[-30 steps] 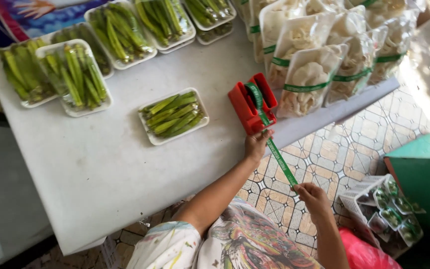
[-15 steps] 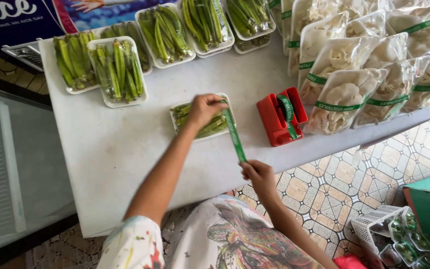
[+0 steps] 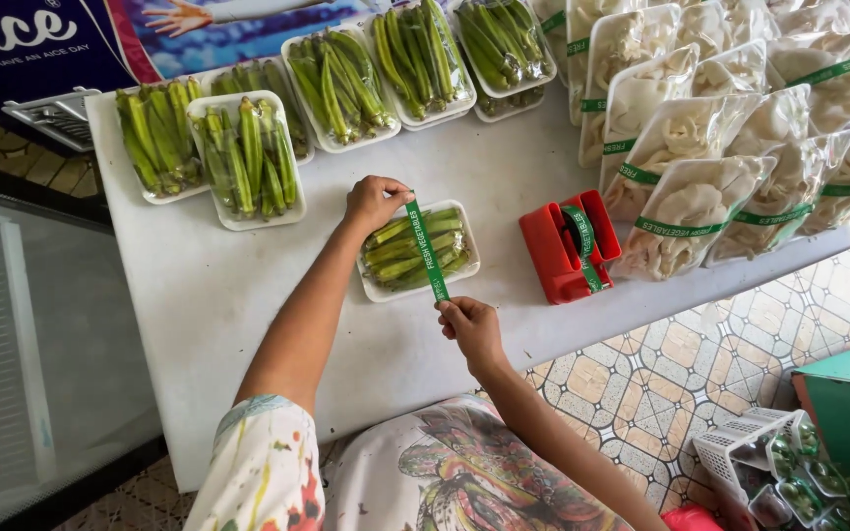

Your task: A person is manually securing plastic-wrapped vegetable trays by wrapping green tape around them using a red tape dispenser.

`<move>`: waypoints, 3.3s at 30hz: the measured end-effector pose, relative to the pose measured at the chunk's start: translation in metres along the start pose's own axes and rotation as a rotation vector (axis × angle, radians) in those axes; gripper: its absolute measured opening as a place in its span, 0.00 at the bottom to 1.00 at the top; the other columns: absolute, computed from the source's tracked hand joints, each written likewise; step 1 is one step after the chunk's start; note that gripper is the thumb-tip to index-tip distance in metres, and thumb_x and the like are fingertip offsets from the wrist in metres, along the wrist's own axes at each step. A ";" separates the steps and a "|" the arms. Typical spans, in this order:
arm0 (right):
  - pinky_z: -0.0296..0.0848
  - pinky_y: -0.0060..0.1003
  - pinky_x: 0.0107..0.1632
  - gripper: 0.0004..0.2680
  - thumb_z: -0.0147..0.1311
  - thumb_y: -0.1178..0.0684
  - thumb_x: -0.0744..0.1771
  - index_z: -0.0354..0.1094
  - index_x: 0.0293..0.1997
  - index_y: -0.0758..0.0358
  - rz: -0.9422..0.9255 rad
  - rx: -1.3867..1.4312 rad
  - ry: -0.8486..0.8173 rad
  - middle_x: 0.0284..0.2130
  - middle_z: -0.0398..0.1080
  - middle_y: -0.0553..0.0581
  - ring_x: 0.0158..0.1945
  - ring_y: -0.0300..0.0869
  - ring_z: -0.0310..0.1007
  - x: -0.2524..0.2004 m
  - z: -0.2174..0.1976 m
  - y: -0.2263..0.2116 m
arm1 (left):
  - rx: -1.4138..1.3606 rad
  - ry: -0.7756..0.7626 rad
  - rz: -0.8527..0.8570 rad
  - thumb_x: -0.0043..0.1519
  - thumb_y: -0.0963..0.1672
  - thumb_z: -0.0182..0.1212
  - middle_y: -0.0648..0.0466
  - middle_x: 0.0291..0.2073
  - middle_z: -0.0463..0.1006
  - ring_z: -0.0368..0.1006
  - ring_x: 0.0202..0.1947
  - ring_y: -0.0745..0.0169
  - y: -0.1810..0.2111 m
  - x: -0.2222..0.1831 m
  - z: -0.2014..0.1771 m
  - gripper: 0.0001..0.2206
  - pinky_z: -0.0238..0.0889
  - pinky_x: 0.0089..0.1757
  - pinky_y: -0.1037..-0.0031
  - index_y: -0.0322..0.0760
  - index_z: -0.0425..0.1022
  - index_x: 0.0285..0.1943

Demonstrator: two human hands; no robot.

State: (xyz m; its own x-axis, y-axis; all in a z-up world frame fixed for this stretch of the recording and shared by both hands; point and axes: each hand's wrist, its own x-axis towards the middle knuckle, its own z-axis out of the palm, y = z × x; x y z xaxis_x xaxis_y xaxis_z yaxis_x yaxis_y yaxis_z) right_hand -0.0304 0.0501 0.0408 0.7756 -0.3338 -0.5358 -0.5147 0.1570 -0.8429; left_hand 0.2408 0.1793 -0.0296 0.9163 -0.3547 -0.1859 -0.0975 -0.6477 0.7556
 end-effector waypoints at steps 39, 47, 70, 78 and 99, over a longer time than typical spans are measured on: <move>0.74 0.28 0.27 0.08 0.57 0.56 0.67 0.76 0.43 0.72 0.137 -0.052 0.023 0.23 0.74 0.58 0.23 0.38 0.74 0.035 -0.010 0.056 | 0.279 -0.492 -0.063 0.68 0.65 0.31 0.46 0.24 0.78 0.73 0.22 0.49 0.025 0.007 0.013 0.40 0.65 0.31 0.55 0.35 0.81 0.33; 0.77 0.30 0.33 0.08 0.57 0.57 0.67 0.76 0.43 0.74 0.034 -0.097 -0.045 0.25 0.75 0.60 0.26 0.40 0.75 0.018 -0.023 0.029 | -0.026 -0.519 -0.091 0.66 0.66 0.36 0.35 0.38 0.78 0.74 0.36 0.38 0.050 -0.037 -0.017 0.40 0.65 0.41 0.51 0.30 0.77 0.30; 0.77 0.48 0.43 0.05 0.68 0.56 0.62 0.79 0.36 0.65 -1.074 -0.383 -0.184 0.33 0.80 0.60 0.37 0.54 0.80 -0.010 -0.087 -0.035 | -0.546 -0.674 0.256 0.72 0.57 0.46 0.59 0.12 0.70 0.59 0.16 0.69 0.182 -0.141 -0.075 0.31 0.58 0.32 0.75 0.43 0.70 0.15; 0.73 0.43 0.48 0.04 0.64 0.58 0.63 0.77 0.39 0.61 -1.122 -0.533 0.234 0.37 0.76 0.56 0.43 0.51 0.75 0.039 -0.113 -0.015 | -0.770 -0.709 0.100 0.68 0.60 0.49 0.59 0.18 0.74 0.68 0.21 0.69 0.225 -0.168 -0.080 0.27 0.66 0.36 0.76 0.44 0.77 0.23; 0.71 0.54 0.59 0.43 0.75 0.46 0.54 0.48 0.75 0.57 -0.560 -0.691 0.738 0.58 0.63 0.67 0.58 0.62 0.70 0.021 -0.167 -0.007 | -0.823 0.380 -0.556 0.70 0.62 0.29 0.38 0.68 0.67 0.57 0.72 0.39 0.162 -0.002 0.084 0.39 0.51 0.67 0.51 0.28 0.68 0.69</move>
State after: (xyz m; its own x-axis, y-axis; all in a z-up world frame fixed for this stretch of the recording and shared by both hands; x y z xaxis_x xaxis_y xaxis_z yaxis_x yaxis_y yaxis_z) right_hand -0.0722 -0.1134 0.0437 0.6732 -0.6937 0.2562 -0.4334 -0.6508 -0.6234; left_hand 0.1902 0.0186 0.0404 0.8262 0.1769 -0.5348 0.5347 0.0525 0.8434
